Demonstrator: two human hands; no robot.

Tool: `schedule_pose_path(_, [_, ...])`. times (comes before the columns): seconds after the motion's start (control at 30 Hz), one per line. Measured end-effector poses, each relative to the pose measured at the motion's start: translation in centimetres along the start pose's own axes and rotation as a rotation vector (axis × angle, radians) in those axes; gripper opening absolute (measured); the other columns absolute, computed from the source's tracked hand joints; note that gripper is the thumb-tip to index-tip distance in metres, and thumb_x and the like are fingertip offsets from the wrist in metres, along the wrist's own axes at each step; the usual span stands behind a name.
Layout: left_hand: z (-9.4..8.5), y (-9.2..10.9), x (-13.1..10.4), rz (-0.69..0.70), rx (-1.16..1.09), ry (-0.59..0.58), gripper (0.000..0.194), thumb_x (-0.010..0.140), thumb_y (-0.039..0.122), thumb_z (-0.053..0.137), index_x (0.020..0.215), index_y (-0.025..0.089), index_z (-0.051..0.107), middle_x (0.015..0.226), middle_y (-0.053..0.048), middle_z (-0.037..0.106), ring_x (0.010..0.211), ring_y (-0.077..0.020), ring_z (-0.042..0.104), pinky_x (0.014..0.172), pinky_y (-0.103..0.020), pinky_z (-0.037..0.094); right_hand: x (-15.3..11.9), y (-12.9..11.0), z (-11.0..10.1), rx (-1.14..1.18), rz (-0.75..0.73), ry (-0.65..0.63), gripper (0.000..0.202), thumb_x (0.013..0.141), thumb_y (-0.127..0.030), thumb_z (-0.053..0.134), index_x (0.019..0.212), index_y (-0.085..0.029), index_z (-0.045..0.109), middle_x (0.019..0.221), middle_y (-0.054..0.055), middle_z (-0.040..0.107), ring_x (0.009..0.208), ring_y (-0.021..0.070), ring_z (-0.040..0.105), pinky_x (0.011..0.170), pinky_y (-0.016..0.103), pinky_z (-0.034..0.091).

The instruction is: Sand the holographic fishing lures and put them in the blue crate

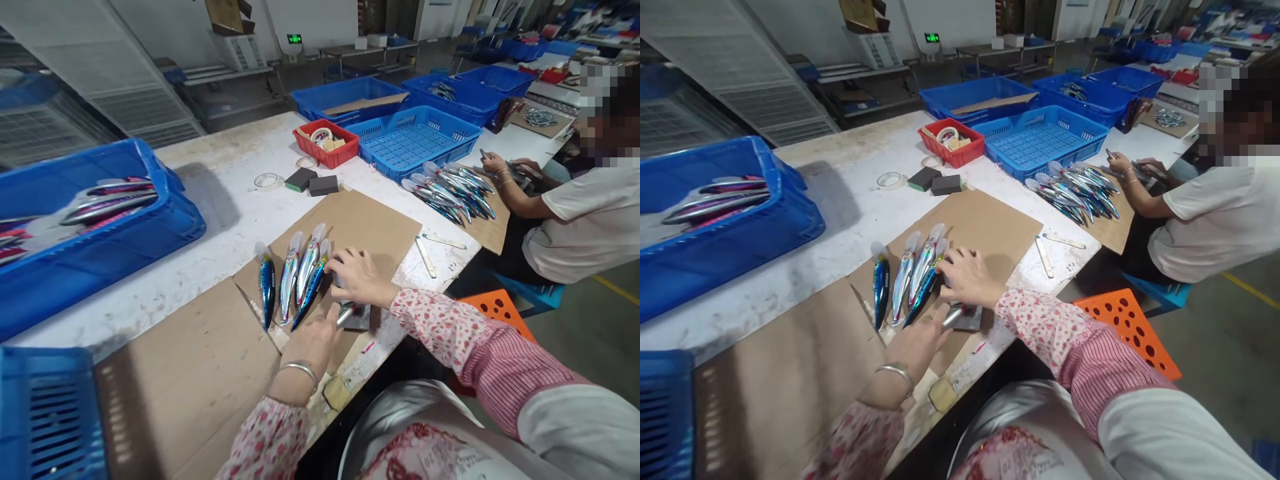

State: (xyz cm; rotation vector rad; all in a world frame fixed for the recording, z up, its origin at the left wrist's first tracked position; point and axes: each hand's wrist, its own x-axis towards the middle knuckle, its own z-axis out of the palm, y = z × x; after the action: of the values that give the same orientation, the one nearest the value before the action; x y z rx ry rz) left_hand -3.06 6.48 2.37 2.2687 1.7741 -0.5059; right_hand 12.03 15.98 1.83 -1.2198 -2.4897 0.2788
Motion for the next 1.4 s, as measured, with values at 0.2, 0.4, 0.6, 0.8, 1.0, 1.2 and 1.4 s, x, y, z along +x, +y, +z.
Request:
schedule_pose_path(0.2, [-0.3,0.1,-0.2,0.044,0.057,-0.031,0.049,0.095,0.028,0.038,0.143,0.018,0.038,0.099,-0.016,0.069,0.083,-0.0278,0.071,0.069,-0.035,0.054,-1.3,2.1,-1.1,-0.021,0.1,-0.08,0.032,0.078,-0.033,0.063,0.108,-0.023,0.059,0.115,0.007,0.056,0.108,0.0261,0.043,0.084,0.039,0.036])
schedule_pose_path(0.4, [-0.4,0.3,-0.2,0.012,0.036,-0.002,0.047,0.094,0.028,0.038,0.139,0.016,0.043,0.093,-0.015,0.07,0.081,-0.0274,0.071,0.067,-0.034,0.054,-0.1,0.0,-0.2,-0.001,0.0,-0.015,0.033,0.08,-0.033,0.061,0.111,-0.025,0.058,0.121,0.006,0.054,0.112,0.0256,0.042,0.087,0.039,0.035])
schedule_pose_path(0.6, [-0.4,0.5,-0.3,0.02,0.019,0.001,0.048,0.093,0.024,0.034,0.14,0.018,0.042,0.092,-0.014,0.07,0.079,-0.0275,0.07,0.064,-0.034,0.053,-0.5,1.4,-1.0,-0.023,0.07,-0.102,0.033,0.077,-0.034,0.065,0.108,-0.025,0.06,0.113,0.006,0.057,0.108,0.026,0.044,0.084,0.039,0.037])
schedule_pose_path(0.8, [-0.5,0.5,-0.2,-0.019,0.001,-0.014,0.047,0.093,0.027,0.039,0.139,0.018,0.045,0.092,-0.014,0.07,0.081,-0.0284,0.07,0.067,-0.035,0.054,0.1,0.0,-0.6,-0.021,-0.01,-0.072,0.033,0.08,-0.033,0.061,0.111,-0.025,0.058,0.119,0.007,0.055,0.11,0.0263,0.043,0.086,0.04,0.036])
schedule_pose_path(1.0, [-0.3,0.5,-0.3,0.006,-0.038,0.027,0.047,0.093,0.023,0.036,0.138,0.015,0.045,0.09,-0.016,0.07,0.081,-0.0305,0.07,0.068,-0.039,0.055,-0.3,0.3,-0.9,-0.056,0.061,-0.071,0.032,0.079,-0.035,0.064,0.109,-0.024,0.06,0.114,0.007,0.057,0.109,0.0269,0.043,0.087,0.041,0.035])
schedule_pose_path(1.2, [-0.3,0.5,-0.2,0.009,-0.027,0.009,0.048,0.092,0.026,0.04,0.138,0.014,0.044,0.093,-0.017,0.07,0.083,-0.031,0.071,0.069,-0.038,0.054,-0.3,0.3,-0.6,-0.011,0.0,-0.06,0.034,0.08,-0.032,0.062,0.112,-0.024,0.059,0.121,0.007,0.055,0.113,0.0258,0.042,0.088,0.039,0.037])
schedule_pose_path(1.4, [0.7,0.1,0.2,-0.009,-0.155,0.108,0.043,0.089,0.024,0.044,0.129,0.013,0.051,0.085,-0.015,0.07,0.078,-0.0294,0.07,0.067,-0.036,0.053,-0.6,0.5,0.0,-0.016,0.043,0.001,0.032,0.078,-0.034,0.062,0.109,-0.026,0.06,0.119,0.006,0.056,0.111,0.0267,0.044,0.089,0.041,0.037])
